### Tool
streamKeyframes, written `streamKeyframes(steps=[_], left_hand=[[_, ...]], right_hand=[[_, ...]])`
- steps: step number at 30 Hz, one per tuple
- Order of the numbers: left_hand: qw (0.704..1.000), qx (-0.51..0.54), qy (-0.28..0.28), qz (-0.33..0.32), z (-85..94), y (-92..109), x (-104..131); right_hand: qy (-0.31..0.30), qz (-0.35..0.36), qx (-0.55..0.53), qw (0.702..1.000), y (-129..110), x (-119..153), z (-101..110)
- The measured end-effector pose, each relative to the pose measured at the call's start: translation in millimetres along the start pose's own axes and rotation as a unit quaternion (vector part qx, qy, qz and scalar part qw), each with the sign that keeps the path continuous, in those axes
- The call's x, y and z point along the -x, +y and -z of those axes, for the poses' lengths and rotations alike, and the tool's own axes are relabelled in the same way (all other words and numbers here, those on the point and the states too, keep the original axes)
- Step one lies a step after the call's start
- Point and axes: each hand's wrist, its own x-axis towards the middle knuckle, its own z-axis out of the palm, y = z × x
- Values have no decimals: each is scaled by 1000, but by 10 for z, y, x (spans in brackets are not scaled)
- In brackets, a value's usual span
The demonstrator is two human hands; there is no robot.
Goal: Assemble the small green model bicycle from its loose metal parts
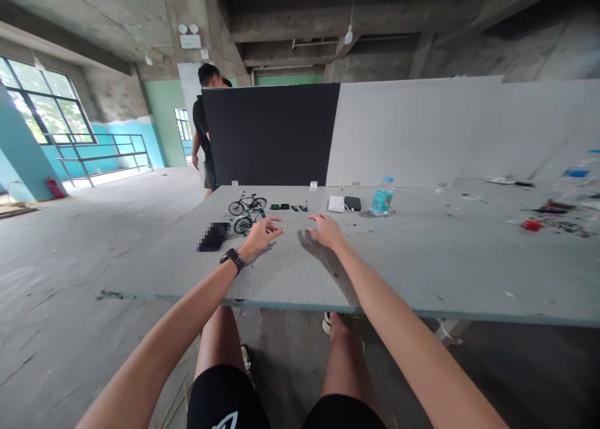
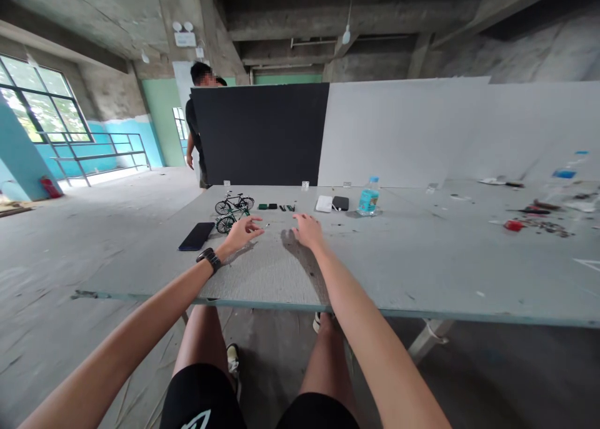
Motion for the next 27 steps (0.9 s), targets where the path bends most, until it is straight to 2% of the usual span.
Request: streamKeyframes(steps=[2,4,7,10,12,14,16,17,18,20,23,27], left_hand=[[1000,10,15,11,-1,-12,3],[999,23,20,22,-9,-17,7],[997,75,-3,30,-36,-19,6],[993,108,-38,24,-40,6,-4],[998,61,-18,4,9,49,-9],[996,-52,63,-28,114,94,-12],[967,-185,170,-45,256,110,-15],[948,-233,215,-27,330,99,-19],[935,-269,230,0,398,75,-25],[931,-297,200,65,503,3,-42],[939,-277,148,141,563,-107,-71],[943,-251,153,157,531,-170,-98]], right_hand=[[31,92,-24,995,-209,11,63],[10,184,-53,981,-436,25,99],[-24,219,-79,972,-688,40,89],[-31,207,-102,972,-767,46,51],[-17,189,-133,973,-746,51,35],[10,152,-168,974,-698,54,27],[41,100,-203,973,-645,52,21],[51,73,-221,971,-621,48,17],[58,50,-239,968,-600,43,13],[69,19,-267,961,-569,31,1],[86,2,-286,954,-549,23,-25],[87,-4,-302,949,-551,14,-64]])
